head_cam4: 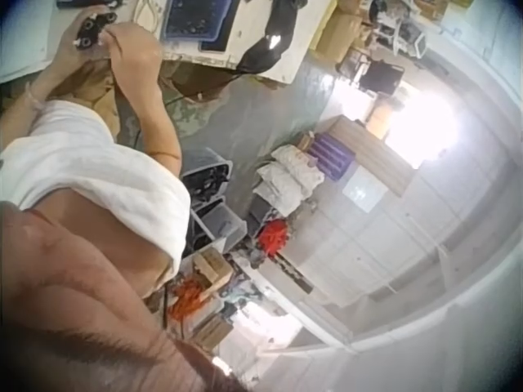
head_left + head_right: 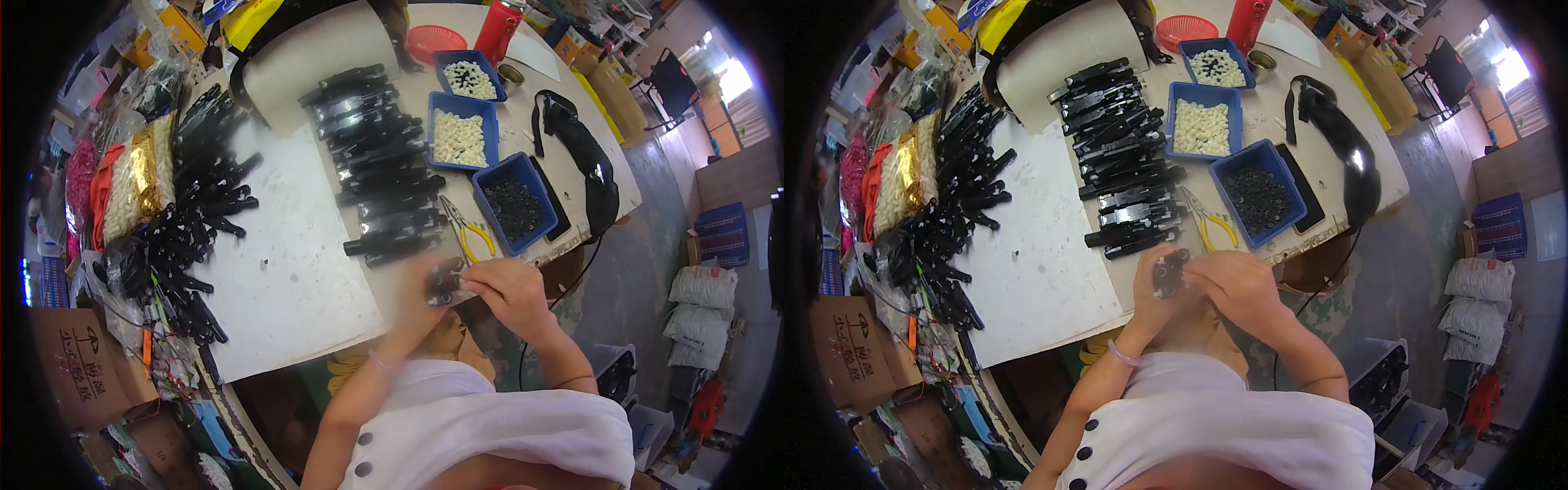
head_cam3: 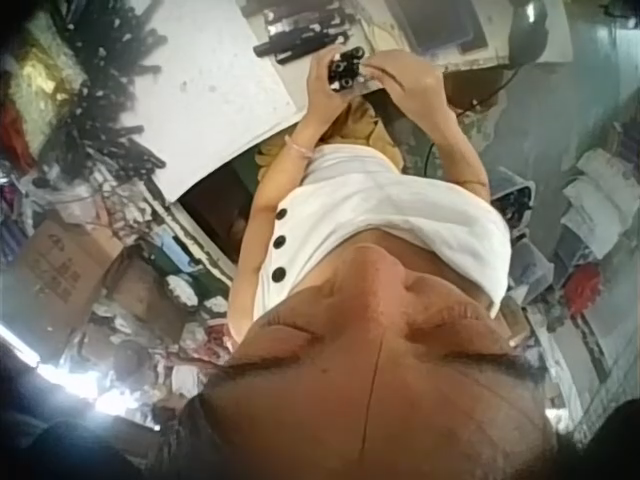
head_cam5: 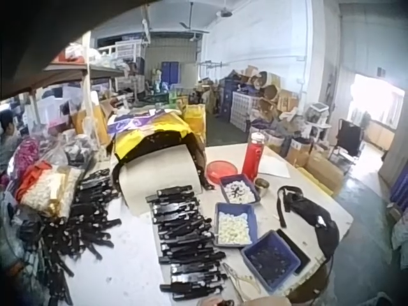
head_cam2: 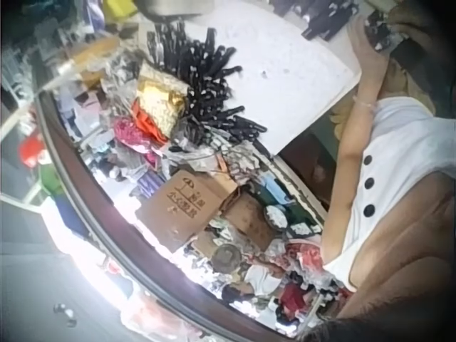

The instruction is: Manually assembling small plastic and metal components into housing units on a workbench.

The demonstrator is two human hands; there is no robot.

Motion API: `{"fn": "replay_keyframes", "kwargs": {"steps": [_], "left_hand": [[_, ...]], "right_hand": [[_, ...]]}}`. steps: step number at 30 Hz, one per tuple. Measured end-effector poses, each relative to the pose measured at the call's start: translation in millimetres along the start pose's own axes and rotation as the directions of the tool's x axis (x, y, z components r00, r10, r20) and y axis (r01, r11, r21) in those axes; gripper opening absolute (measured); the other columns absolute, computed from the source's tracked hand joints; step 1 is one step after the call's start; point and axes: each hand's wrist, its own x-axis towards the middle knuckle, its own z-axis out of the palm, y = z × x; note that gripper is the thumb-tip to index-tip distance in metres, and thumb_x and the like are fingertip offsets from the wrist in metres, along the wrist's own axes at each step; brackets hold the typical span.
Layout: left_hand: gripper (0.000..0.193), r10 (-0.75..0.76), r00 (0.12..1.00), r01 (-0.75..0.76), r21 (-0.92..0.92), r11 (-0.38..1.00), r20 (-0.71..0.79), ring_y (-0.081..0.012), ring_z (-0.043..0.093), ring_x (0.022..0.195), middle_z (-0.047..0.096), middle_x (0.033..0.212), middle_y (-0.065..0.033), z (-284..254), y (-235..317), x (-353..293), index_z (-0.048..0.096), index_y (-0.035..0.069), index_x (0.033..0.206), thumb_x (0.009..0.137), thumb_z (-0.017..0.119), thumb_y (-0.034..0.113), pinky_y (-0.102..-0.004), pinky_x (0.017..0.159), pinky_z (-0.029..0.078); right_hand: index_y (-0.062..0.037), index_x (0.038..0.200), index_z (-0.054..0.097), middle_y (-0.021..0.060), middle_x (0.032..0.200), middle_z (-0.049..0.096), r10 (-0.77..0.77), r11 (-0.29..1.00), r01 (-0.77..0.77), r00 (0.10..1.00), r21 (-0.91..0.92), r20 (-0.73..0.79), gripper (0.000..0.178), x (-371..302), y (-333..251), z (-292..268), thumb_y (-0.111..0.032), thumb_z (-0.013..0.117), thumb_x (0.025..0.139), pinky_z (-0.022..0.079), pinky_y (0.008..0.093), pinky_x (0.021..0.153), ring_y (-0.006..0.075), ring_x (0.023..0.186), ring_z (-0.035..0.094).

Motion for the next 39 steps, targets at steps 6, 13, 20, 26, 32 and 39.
{"fn": "replay_keyframes", "kwargs": {"steps": [6,13,20,26,32,39], "left_hand": [[0.056,0.000,1.000,-0.001,-0.057,0.998,-0.025,-0.0281,0.053,0.099,0.052,0.108,-0.0144,2,-1,0,0.048,0.004,0.111,0.061,0.073,0.001,-0.0340,0.086,0.044],[0.058,0.016,1.000,-0.016,-0.010,1.000,0.002,-0.0297,0.052,0.099,0.053,0.105,-0.0146,0,-7,-3,0.048,0.004,0.111,0.057,0.070,-0.005,-0.0350,0.086,0.043],[0.054,0.015,1.000,-0.013,-0.099,0.995,0.012,-0.0303,0.052,0.100,0.053,0.106,-0.0154,0,-1,0,0.049,0.003,0.109,0.059,0.067,-0.004,-0.0348,0.088,0.042],[0.053,-0.059,0.998,0.057,-0.130,0.990,-0.013,-0.0286,0.052,0.101,0.053,0.107,-0.0139,0,-9,-6,0.049,0.004,0.110,0.061,0.070,-0.001,-0.0343,0.089,0.041],[0.063,-0.050,0.998,0.052,-0.071,0.996,0.037,-0.0334,0.050,0.105,0.051,0.113,-0.0149,1,-10,-5,0.049,0.007,0.114,0.059,0.080,0.013,-0.0397,0.089,0.043],[0.061,-0.043,0.999,0.044,-0.041,0.998,0.032,-0.0313,0.051,0.106,0.051,0.113,-0.0147,2,-7,-4,0.047,0.006,0.114,0.060,0.075,0.005,-0.0373,0.091,0.042]], "right_hand": [[-0.0043,0.080,0.060,0.0058,0.075,0.059,-0.144,0.983,0.153,0.985,-0.103,0.091,0.015,6,4,2,-0.007,0.068,0.068,0.047,0.0315,0.058,0.0229,0.068,0.058],[-0.0042,0.081,0.054,0.0054,0.075,0.052,-0.192,0.864,0.350,0.894,-0.362,0.405,0.017,17,-15,-19,-0.009,0.060,0.065,0.044,0.0289,0.059,0.0198,0.070,0.054],[-0.0053,0.072,0.051,0.0062,0.068,0.050,-0.027,0.804,0.365,0.811,-0.470,0.584,0.015,32,-34,-14,-0.015,0.058,0.063,0.041,0.0297,0.056,0.0197,0.068,0.053],[-0.0117,0.073,0.062,0.0119,0.065,0.058,-0.024,0.943,0.188,0.861,-0.275,0.509,0.014,82,24,-26,-0.023,0.056,0.077,0.046,0.0399,0.058,0.0296,0.063,0.059],[-0.0081,0.070,0.066,0.0155,0.074,0.063,0.177,0.768,0.102,0.915,-0.633,0.362,0.014,145,153,5,-0.021,0.061,0.072,0.047,0.0418,0.067,0.0323,0.075,0.060],[-0.0065,0.090,0.061,0.0160,0.080,0.063,0.135,0.964,-0.104,0.984,-0.243,0.117,0.017,147,123,-14,-0.021,0.057,0.083,0.047,0.0365,0.068,0.0318,0.076,0.061]]}}
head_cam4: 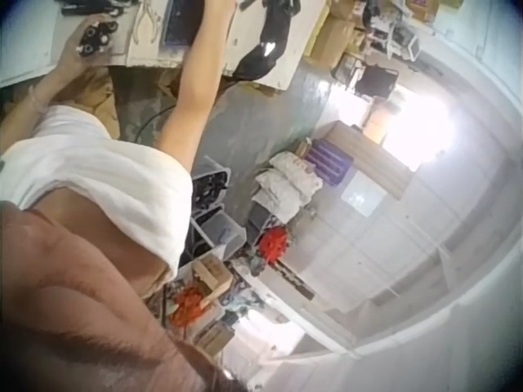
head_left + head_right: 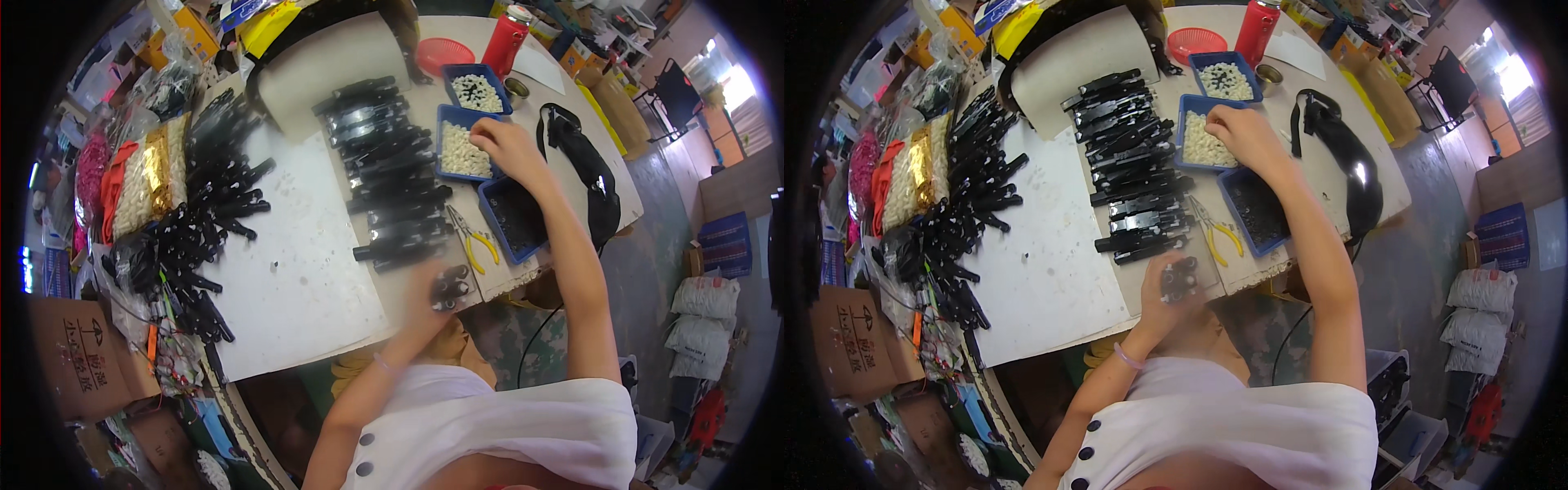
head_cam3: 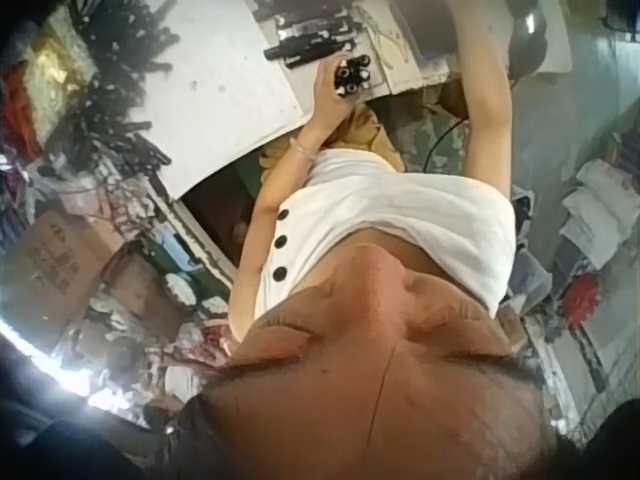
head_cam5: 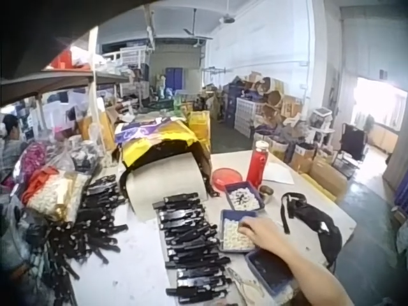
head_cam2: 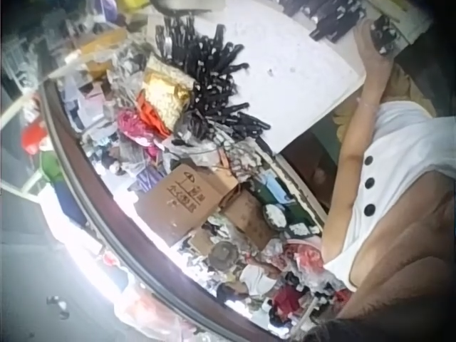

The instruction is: Manually assembling small plastic and metal components into housing units on a workbench.

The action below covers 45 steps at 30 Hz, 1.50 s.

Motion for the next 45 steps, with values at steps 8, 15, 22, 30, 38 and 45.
{"fn": "replay_keyframes", "kwargs": {"steps": [8,15,22,30,38,45], "left_hand": [[0.064,-0.049,0.999,0.050,-0.052,0.997,0.019,-0.0345,0.046,0.113,0.047,0.121,-0.0166,-4,-5,-6,0.047,0.006,0.119,0.063,0.077,0.014,-0.0408,0.096,0.037],[0.063,-0.015,1.000,0.015,-0.041,0.999,0.013,-0.0334,0.048,0.109,0.048,0.118,-0.0159,-1,-4,-5,0.047,0.006,0.118,0.063,0.076,0.011,-0.0400,0.093,0.039],[0.063,-0.047,0.999,0.048,-0.079,0.996,0.008,-0.0314,0.050,0.105,0.050,0.113,-0.0146,-2,1,-4,0.047,0.006,0.117,0.062,0.076,0.010,-0.0382,0.089,0.041],[0.064,-0.038,0.999,0.037,-0.062,0.997,-0.007,-0.0322,0.050,0.106,0.050,0.113,-0.0143,-2,2,-2,0.049,0.006,0.116,0.060,0.078,0.012,-0.0390,0.090,0.040],[0.064,0.083,0.997,-0.082,0.043,0.996,-0.012,-0.0325,0.051,0.101,0.052,0.110,-0.0160,-3,3,3,0.048,0.004,0.113,0.056,0.078,0.004,-0.0372,0.086,0.044],[0.062,0.199,0.979,-0.202,0.117,0.972,0.036,-0.0330,0.051,0.101,0.052,0.111,-0.0161,-3,1,-2,0.047,0.005,0.114,0.058,0.075,0.004,-0.0380,0.086,0.043]], "right_hand": [[-0.0008,0.085,0.063,0.0094,0.079,0.063,-0.095,0.936,0.079,0.995,0.342,0.029,0.012,-117,-93,-13,-0.009,0.064,0.076,0.048,0.0306,0.066,0.0242,0.074,0.062],[-0.0054,0.079,0.062,0.0067,0.076,0.061,-0.306,0.916,0.324,0.946,0.236,-0.110,0.010,-128,-87,9,-0.008,0.067,0.071,0.047,0.0334,0.065,0.0258,0.073,0.059],[-0.0066,0.078,0.060,0.0057,0.074,0.060,-0.350,0.898,0.334,0.937,0.286,0.004,0.012,-123,-83,8,-0.009,0.068,0.069,0.046,0.0332,0.061,0.0245,0.069,0.058],[-0.0065,0.082,0.060,0.0064,0.074,0.060,-0.407,0.882,0.397,0.913,0.253,-0.014,0.014,-121,-78,5,-0.007,0.065,0.069,0.048,0.0316,0.062,0.0243,0.069,0.059],[-0.0066,0.076,0.054,0.0056,0.076,0.052,-0.384,0.899,0.419,0.895,-0.131,0.226,0.012,-121,-107,-21,-0.009,0.060,0.065,0.045,0.0310,0.065,0.0214,0.074,0.056],[-0.0074,0.063,0.054,0.0080,0.063,0.055,-0.163,0.895,0.350,0.834,-0.276,0.527,0.008,-117,-132,-26,-0.015,0.057,0.064,0.043,0.0347,0.056,0.0248,0.064,0.058]]}}
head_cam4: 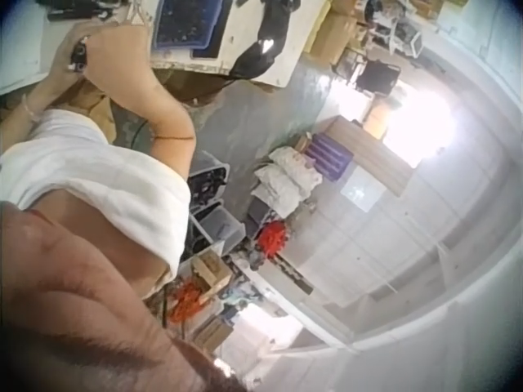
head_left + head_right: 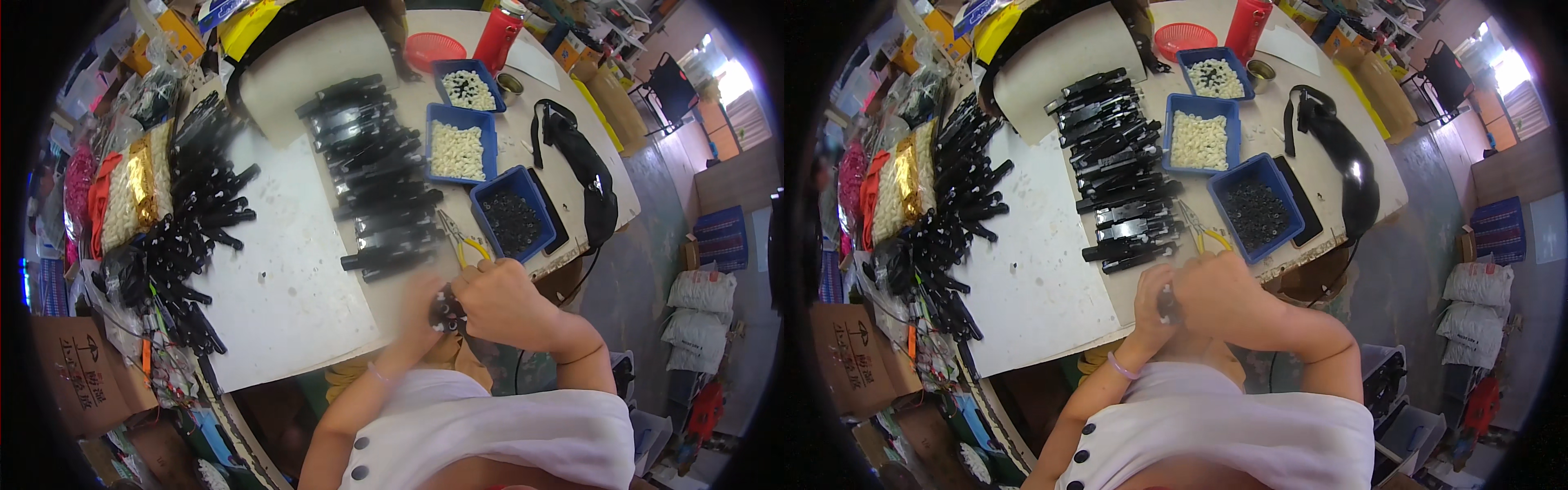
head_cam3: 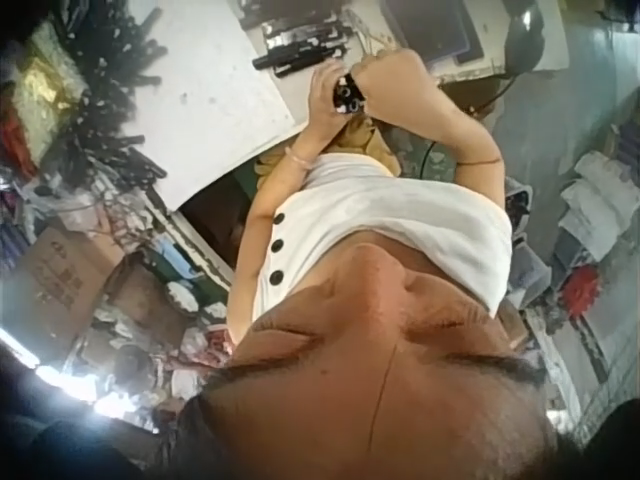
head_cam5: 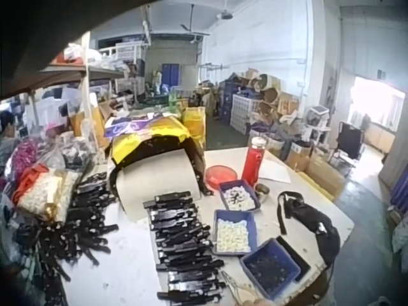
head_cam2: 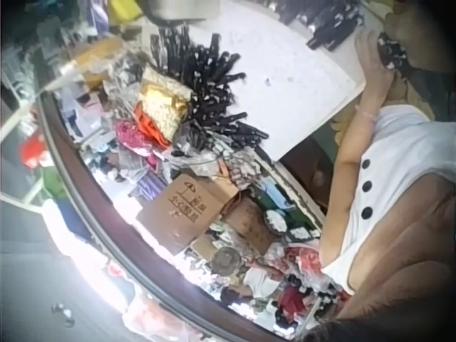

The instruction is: Manually assembling small plastic and metal components into housing units on a workbench.

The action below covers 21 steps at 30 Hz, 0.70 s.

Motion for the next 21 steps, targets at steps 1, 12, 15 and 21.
{"fn": "replay_keyframes", "kwargs": {"steps": [1,12,15,21], "left_hand": [[0.062,0.004,1.000,-0.004,0.002,1.000,0.003,-0.0330,0.051,0.101,0.052,0.111,-0.0161,1,-2,-3,0.047,0.005,0.114,0.058,0.075,0.004,-0.0380,0.086,0.043],[0.065,-0.234,0.972,0.233,-0.121,0.965,0.006,-0.0337,0.047,0.110,0.046,0.119,-0.0159,3,-6,-4,0.045,0.006,0.120,0.061,0.074,0.006,-0.0399,0.092,0.041],[0.067,-0.282,0.959,0.281,-0.152,0.948,0.017,-0.0339,0.046,0.112,0.045,0.120,-0.0160,3,-6,-5,0.044,0.006,0.121,0.062,0.074,0.007,-0.0402,0.094,0.040],[0.068,-0.274,0.961,0.275,-0.168,0.946,0.033,-0.0344,0.044,0.115,0.045,0.123,-0.0167,5,-13,-12,0.044,0.007,0.121,0.062,0.076,0.008,-0.0411,0.096,0.038]], "right_hand": [[-0.0074,0.063,0.054,0.0080,0.063,0.055,0.002,1.000,-0.002,1.000,0.001,-0.005,0.008,2,4,2,-0.015,0.057,0.064,0.043,0.0347,0.056,0.0248,0.064,0.058],[-0.0093,0.076,0.068,0.0179,0.077,0.064,0.207,0.955,-0.235,0.965,-0.182,-0.161,0.018,123,173,65,-0.026,0.064,0.071,0.048,0.0399,0.071,0.0315,0.078,0.062],[-0.0075,0.077,0.067,0.0190,0.077,0.063,0.275,0.961,-0.274,0.955,0.021,-0.112,0.017,126,175,62,-0.023,0.066,0.070,0.047,0.0408,0.070,0.0328,0.078,0.062],[-0.0017,0.089,0.060,0.0135,0.078,0.064,0.417,0.712,-0.082,0.849,0.698,-0.325,0.017,81,137,24,-0.015,0.061,0.079,0.046,0.0320,0.067,0.0216,0.071,0.061]]}}
